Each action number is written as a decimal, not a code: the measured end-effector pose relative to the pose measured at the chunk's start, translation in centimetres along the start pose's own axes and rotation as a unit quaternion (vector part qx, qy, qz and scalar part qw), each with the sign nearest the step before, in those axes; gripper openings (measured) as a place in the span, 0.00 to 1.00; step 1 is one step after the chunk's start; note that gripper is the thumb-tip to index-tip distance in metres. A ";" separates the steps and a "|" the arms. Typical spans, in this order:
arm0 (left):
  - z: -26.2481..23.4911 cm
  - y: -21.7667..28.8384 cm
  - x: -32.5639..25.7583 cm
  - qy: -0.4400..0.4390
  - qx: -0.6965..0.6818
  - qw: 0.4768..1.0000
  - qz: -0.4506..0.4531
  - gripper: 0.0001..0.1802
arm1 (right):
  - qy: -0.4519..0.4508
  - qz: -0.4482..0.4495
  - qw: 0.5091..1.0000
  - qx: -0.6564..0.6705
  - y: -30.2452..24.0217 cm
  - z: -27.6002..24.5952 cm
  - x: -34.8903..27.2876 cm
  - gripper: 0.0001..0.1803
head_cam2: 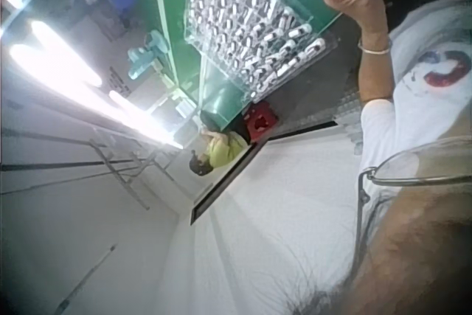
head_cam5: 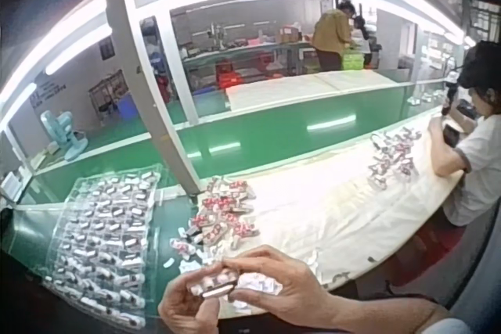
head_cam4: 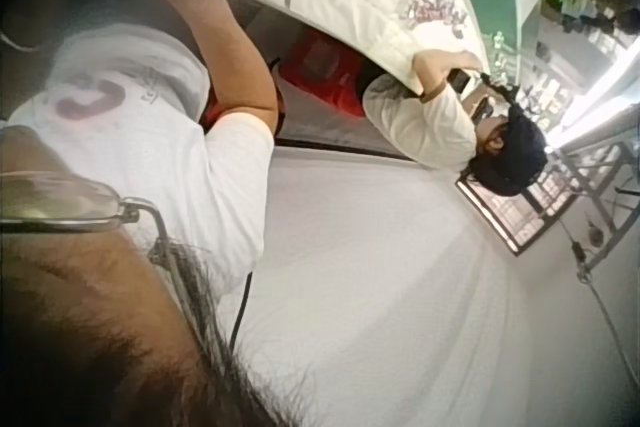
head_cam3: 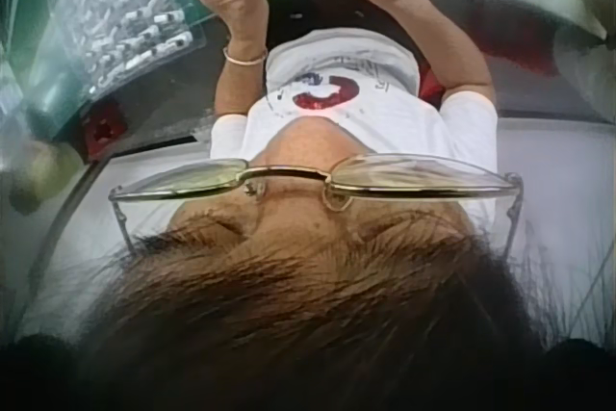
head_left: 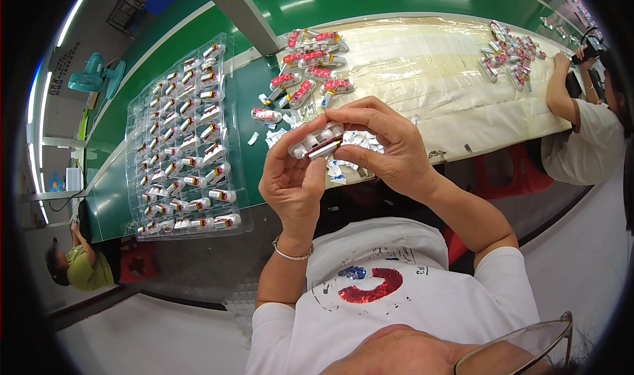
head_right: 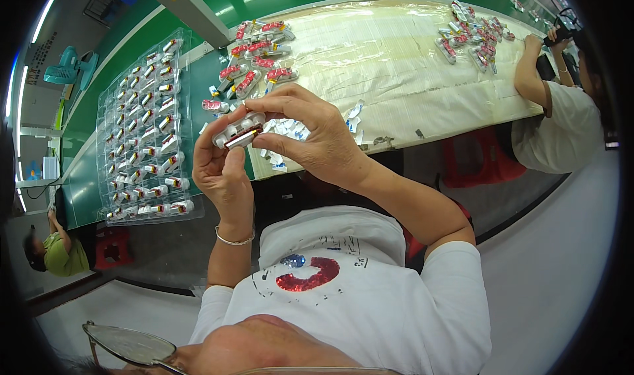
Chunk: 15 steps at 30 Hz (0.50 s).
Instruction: The person sits at a green assembly table and repeatedly picks up small white tubes and red labels. They wrap the labels around the tubes by hand and place the finished items into a clear plastic tray.
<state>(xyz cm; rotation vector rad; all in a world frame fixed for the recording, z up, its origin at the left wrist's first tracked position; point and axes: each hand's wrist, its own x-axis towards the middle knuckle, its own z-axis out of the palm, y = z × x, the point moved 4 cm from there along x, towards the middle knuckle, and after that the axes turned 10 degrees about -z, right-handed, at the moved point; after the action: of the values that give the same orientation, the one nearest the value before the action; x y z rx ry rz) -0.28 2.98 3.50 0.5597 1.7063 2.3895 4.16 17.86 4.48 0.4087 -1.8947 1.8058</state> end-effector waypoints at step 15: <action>-0.4 -0.1 -0.5 0.016 0.009 1.000 -0.009 0.24 | 0.073 0.102 0.980 0.156 0.8 0.5 0.0 0.19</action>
<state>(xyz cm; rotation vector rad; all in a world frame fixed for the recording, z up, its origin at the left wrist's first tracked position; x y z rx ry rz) 0.03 2.53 3.24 0.5100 1.7408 2.3852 3.65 17.47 3.81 0.1831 -1.6046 2.2155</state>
